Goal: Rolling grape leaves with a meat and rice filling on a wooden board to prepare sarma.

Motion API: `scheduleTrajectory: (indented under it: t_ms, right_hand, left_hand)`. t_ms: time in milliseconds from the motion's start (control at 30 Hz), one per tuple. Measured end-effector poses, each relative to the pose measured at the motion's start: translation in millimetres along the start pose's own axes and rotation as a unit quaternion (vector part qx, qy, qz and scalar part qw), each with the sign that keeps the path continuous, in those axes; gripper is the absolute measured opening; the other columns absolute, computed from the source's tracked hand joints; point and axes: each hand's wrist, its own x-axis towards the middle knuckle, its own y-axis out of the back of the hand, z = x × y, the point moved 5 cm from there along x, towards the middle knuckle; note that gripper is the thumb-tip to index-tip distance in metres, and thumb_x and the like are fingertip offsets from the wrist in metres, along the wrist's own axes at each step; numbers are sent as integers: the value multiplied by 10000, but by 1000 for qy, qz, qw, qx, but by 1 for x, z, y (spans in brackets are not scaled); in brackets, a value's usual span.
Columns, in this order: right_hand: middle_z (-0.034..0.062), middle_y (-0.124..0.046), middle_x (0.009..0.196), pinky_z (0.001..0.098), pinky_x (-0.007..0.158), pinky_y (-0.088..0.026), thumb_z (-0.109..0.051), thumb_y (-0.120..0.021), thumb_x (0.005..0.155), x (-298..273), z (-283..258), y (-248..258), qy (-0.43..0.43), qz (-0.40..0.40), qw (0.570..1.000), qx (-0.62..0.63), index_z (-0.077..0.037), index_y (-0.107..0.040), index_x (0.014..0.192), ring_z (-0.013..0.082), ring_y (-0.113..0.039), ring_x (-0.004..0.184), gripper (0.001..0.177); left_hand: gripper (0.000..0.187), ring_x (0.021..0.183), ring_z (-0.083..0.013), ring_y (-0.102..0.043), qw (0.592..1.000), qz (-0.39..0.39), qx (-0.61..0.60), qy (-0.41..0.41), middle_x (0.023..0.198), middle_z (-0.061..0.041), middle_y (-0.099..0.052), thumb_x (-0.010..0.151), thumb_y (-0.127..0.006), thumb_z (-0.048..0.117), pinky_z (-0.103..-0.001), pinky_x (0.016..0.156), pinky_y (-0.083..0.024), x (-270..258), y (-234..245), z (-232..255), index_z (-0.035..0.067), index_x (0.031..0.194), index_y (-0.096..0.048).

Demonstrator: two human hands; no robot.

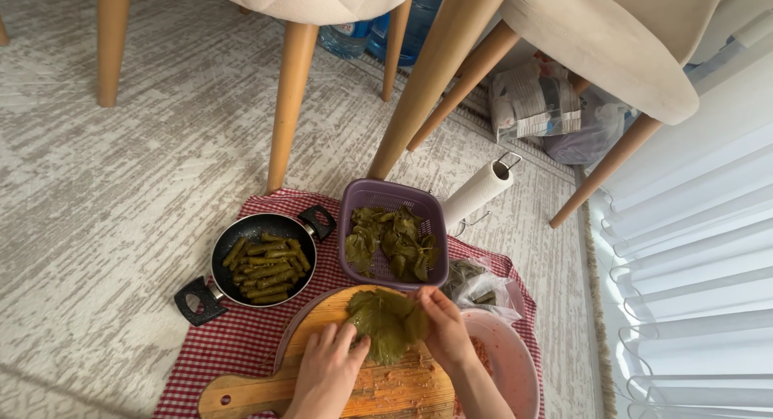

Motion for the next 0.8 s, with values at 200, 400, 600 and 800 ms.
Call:
scheduleTrajectory:
  t_ms: [200,400,600,800]
  right_hand:
    - [44,-639,822,320,693,-573,-162,-567,994,-37,-20,-32,-3,88,993,-75,-19,-584,991,156,-648,708,144]
    - [82,-704,826,286,730,-607,-116,-642,949,-61,-25,-67,2,93,977,-192,8,-645,993,138,-687,760,132]
    - [57,-649,799,283,571,-490,-67,-756,858,-73,-74,-96,175,82,842,-504,4,-671,855,136,-578,648,111]
    - [50,-546,871,264,554,-495,-46,-590,961,-74,-71,-127,184,-23,835,-518,19,-553,927,132,-576,671,82]
  left_hand:
    - [476,1122,-254,-640,971,203,-108,-70,1275,-108,-627,817,-699,34,-450,993,-542,-1,6,27,13,1290,-655]
    - [725,1037,-294,-698,904,173,-390,15,1214,-175,-621,722,-915,202,-450,879,-599,1,67,40,-50,1297,-553]
    - [141,825,-195,-780,847,188,-494,46,968,-86,-741,852,-727,25,-276,702,-689,2,47,35,12,993,-737]
    - [29,677,-144,-743,857,206,-472,27,815,-45,-733,860,-751,41,-265,578,-619,-2,65,33,15,854,-738]
